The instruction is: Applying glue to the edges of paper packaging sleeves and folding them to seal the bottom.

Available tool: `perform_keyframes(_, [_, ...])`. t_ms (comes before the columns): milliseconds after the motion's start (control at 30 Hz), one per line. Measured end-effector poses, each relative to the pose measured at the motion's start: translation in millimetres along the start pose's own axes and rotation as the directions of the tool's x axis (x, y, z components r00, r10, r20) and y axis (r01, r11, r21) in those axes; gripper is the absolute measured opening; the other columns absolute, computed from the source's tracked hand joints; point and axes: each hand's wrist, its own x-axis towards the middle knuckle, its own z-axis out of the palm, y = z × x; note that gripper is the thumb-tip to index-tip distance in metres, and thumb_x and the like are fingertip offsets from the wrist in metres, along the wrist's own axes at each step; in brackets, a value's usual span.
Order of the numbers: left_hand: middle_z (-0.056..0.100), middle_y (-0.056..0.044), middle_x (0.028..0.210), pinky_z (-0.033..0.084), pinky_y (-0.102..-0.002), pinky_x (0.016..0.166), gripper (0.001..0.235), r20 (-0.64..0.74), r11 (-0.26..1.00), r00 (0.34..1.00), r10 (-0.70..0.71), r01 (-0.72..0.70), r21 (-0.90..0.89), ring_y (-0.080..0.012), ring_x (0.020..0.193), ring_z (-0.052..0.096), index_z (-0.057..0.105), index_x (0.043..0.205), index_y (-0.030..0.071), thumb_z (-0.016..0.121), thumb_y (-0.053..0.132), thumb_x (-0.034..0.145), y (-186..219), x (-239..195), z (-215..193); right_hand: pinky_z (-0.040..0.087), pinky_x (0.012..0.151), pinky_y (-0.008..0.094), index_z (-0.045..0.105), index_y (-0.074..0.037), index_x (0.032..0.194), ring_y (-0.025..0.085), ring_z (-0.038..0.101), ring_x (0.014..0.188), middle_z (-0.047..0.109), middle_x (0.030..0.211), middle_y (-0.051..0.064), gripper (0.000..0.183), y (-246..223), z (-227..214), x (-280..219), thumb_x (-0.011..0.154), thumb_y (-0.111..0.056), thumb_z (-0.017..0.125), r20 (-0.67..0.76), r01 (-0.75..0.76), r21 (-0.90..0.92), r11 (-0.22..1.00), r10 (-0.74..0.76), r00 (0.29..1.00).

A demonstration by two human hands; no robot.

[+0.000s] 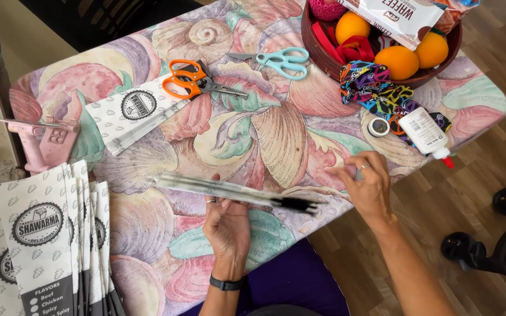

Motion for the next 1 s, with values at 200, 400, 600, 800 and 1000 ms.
perform_keyframes(200, [0.062, -0.015, 0.104, 0.048, -0.059, 0.104, 0.066, 0.175, 0.999, 0.984, -0.026, 0.030, -0.020, -0.0404, 0.103, 0.065, 0.045, 0.143, -0.001, 0.068, 0.003, 0.082, 11.4, -6.9, 6.0, 0.041, 0.109, 0.047, 0.068, -0.016, 0.141, 0.031, 0.053, 0.124, 0.054, 0.130, 0.012, 0.064, 30.2, -20.2, -16.7, 0.084, -0.044, 0.080, 0.310, 0.019, -0.122, 0.992, 0.020, 0.951])
perform_keyframes(400, [0.064, -0.012, 0.111, 0.051, -0.045, 0.104, 0.070, 0.165, 0.999, 0.986, -0.005, 0.012, -0.042, -0.0248, 0.103, 0.063, 0.042, 0.149, -0.005, 0.065, -0.005, 0.083, 8.0, -5.3, -3.8, 0.029, 0.124, 0.042, 0.058, -0.021, 0.145, 0.033, 0.029, 0.156, 0.036, 0.167, 0.010, 0.055, 32.7, -71.3, -11.6, 0.091, -0.032, 0.066, 0.631, -0.003, -0.001, 1.000, 0.003, 0.776])
perform_keyframes(600, [0.058, -0.009, 0.139, 0.051, -0.047, 0.098, 0.065, 0.063, 1.000, 0.998, -0.012, 0.014, -0.028, -0.0249, 0.112, 0.059, 0.048, 0.143, 0.005, 0.060, -0.010, 0.081, 3.9, -3.4, -9.8, 0.044, 0.124, 0.048, 0.071, -0.007, 0.126, 0.038, 0.054, 0.143, 0.062, 0.144, 0.016, 0.042, 53.2, -65.4, -35.2, 0.084, -0.013, 0.076, 0.418, 0.166, 0.095, 0.981, -0.191, 0.888])
perform_keyframes(800, [0.048, 0.003, 0.079, 0.049, -0.036, 0.081, 0.040, -0.026, 0.999, 1.000, -0.015, 0.013, -0.049, -0.0152, 0.074, 0.052, 0.041, 0.077, 0.018, 0.065, -0.014, 0.077, 1.4, -3.2, -12.6, 0.060, 0.101, 0.037, 0.075, -0.001, 0.110, 0.032, 0.070, 0.114, 0.072, 0.124, 0.016, 0.021, 52.8, -71.0, -33.0, 0.089, 0.000, 0.073, 0.298, 0.227, 0.215, 0.950, -0.285, 0.911])
perform_keyframes(1000, [0.042, 0.004, 0.075, 0.047, -0.033, 0.073, 0.045, -0.090, 0.999, 0.996, -0.027, 0.023, -0.048, -0.0138, 0.067, 0.049, 0.039, 0.080, 0.020, 0.067, -0.016, 0.075, -1.9, -1.8, -17.9, 0.056, 0.097, 0.036, 0.078, 0.000, 0.097, 0.026, 0.069, 0.099, 0.074, 0.104, 0.013, 0.007, 63.7, -87.1, -28.7, 0.097, 0.004, 0.072, 0.250, 0.110, 0.052, 0.993, -0.119, 0.961])
